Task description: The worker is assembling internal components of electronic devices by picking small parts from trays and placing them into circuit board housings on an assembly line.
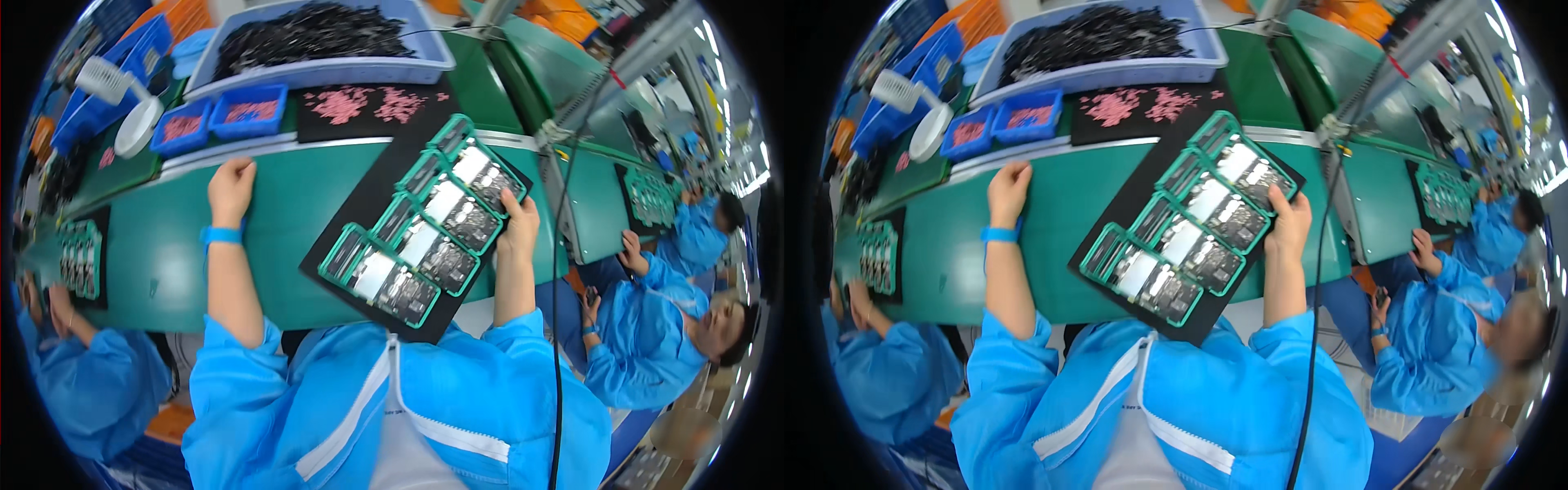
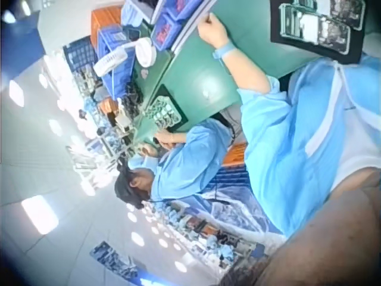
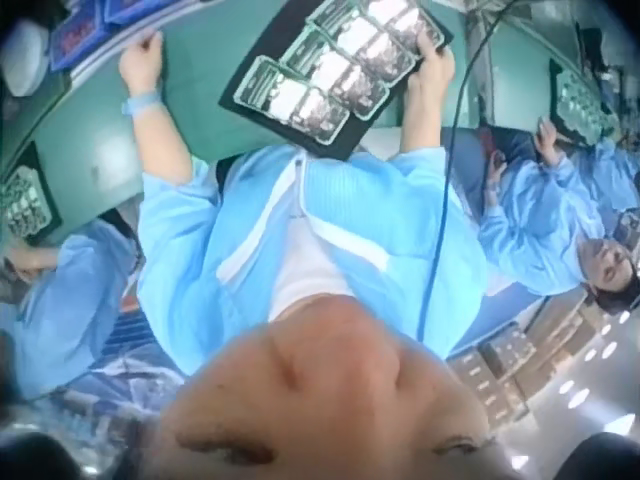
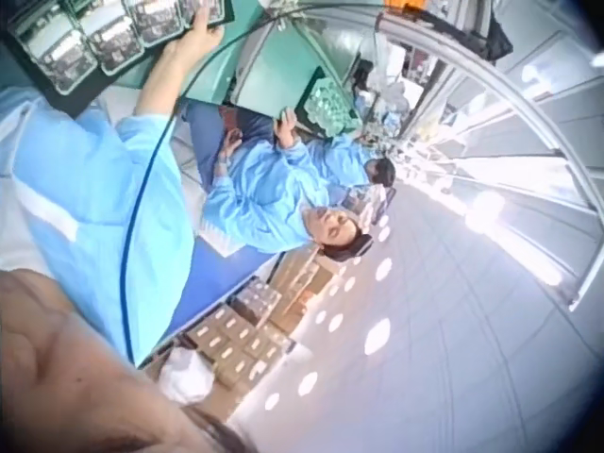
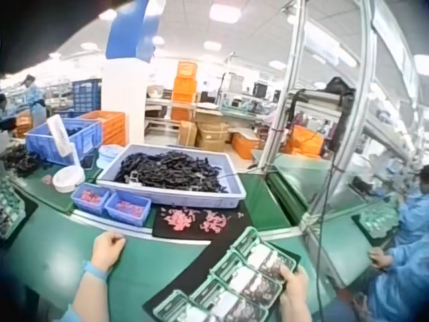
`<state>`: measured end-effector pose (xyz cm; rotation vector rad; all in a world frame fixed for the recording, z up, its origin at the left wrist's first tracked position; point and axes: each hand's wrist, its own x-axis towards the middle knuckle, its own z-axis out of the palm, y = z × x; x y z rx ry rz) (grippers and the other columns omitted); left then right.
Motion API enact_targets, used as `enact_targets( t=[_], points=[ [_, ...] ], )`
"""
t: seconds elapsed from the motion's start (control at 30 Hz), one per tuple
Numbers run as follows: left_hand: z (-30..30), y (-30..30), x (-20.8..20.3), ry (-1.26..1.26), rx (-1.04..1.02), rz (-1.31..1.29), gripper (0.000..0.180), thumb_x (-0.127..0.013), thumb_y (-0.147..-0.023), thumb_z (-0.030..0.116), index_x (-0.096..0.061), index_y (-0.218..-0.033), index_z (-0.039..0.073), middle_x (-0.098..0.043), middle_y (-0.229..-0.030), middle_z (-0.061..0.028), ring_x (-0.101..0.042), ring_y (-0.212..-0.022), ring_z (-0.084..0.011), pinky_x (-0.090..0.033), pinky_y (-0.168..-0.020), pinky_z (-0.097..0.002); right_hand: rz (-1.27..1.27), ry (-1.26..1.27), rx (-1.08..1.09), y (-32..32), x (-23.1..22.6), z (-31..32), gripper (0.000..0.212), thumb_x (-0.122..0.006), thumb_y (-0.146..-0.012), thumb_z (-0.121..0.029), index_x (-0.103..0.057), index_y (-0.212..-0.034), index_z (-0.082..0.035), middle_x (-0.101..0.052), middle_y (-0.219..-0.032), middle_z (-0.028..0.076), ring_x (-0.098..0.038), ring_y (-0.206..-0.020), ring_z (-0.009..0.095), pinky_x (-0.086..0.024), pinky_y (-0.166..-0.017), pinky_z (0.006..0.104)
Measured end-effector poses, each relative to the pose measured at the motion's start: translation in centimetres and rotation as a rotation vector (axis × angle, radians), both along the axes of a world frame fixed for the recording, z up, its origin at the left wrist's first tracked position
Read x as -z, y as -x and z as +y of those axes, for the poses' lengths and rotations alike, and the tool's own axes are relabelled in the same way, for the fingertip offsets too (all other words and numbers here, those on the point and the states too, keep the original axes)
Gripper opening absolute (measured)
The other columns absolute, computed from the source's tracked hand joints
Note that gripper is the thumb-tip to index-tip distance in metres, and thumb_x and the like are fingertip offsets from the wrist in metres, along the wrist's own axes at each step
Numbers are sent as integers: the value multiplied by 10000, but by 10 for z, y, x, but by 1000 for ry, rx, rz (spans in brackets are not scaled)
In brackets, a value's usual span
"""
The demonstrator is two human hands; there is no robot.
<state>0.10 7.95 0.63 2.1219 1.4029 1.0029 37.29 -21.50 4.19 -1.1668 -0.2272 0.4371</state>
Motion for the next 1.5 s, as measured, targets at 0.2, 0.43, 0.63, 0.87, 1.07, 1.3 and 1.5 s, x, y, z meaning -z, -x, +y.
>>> enact_targets(
  t=[0.2, 0.43, 0.63, 0.87, 1.07, 1.3, 1.5],
  points=[
    [0, -4, -1, 49, -8, -5, 214, -665, -820, 214, -685, -935, 35, -668, -833, -108, -639, -745, -209, -500, -701, -320, -185, -35, 520, -112, 5, -104, 239, -712, -785, 9, -589, -989, 30, -647, -947, 105, -626, -830, 194, -505, -739, 310],
    [8, -5, -1, 60, 31, -39, 205, -655, -842, 179, -670, -970, 20, -641, -787, -52, -582, -699, -126, -477, -664, -274, -317, 35, 747, -205, 6, -145, 250, -729, -751, 21, -603, -964, 51, -652, -922, 108, -617, -751, 171, -497, -676, 286],
    [3, -7, -8, 89, 42, -55, 191, -642, -860, 126, -654, -998, -6, -612, -799, -16, -530, -699, -84, -455, -652, -233, -373, 464, 915, -213, 38, -148, 378, -772, -703, -93, -614, -1000, 77, -669, -932, 123, -623, -759, 206, -480, -697, 337],
    [4, -5, -5, 101, 24, -67, 189, -639, -863, 122, -655, -1000, -8, -605, -799, -6, -513, -696, -78, -449, -648, -229, -1160, 954, 930, -114, 2, -119, 342, -680, -755, -165, -606, -1041, 7, -450, -1250, 287, -427, -1169, 436, -319, -1004, 492],
    [7, -8, -16, 80, 29, -24, 191, -642, -865, 135, -658, -998, -1, -594, -786, 2, -501, -684, -73, -436, -625, -225, -1253, 677, 203, 10, -20, -38, 242, -678, -692, -56, -643, -931, -64, -559, -1111, 166, -510, -1073, 349, -358, -914, 456],
    [7, -7, -10, 73, 12, -100, 178, -646, -861, 130, -667, -990, 9, -591, -774, 8, -494, -672, -73, -434, -618, -224, -1370, 234, -236, 76, -41, 81, 187, -681, -713, -75, -635, -894, -59, -554, -1144, 140, -500, -1092, 339, -364, -919, 455],
    [4, -5, -11, 109, -5, -134, 167, -639, -871, 136, -667, -967, 2, -617, -800, -3, -515, -696, -72, -435, -632, -226, -1139, 196, -215, 58, 2, 171, 135, -635, -748, -48, -620, -881, -32, -621, -961, 146, -578, -958, 328, -476, -828, 398]
  ],
)
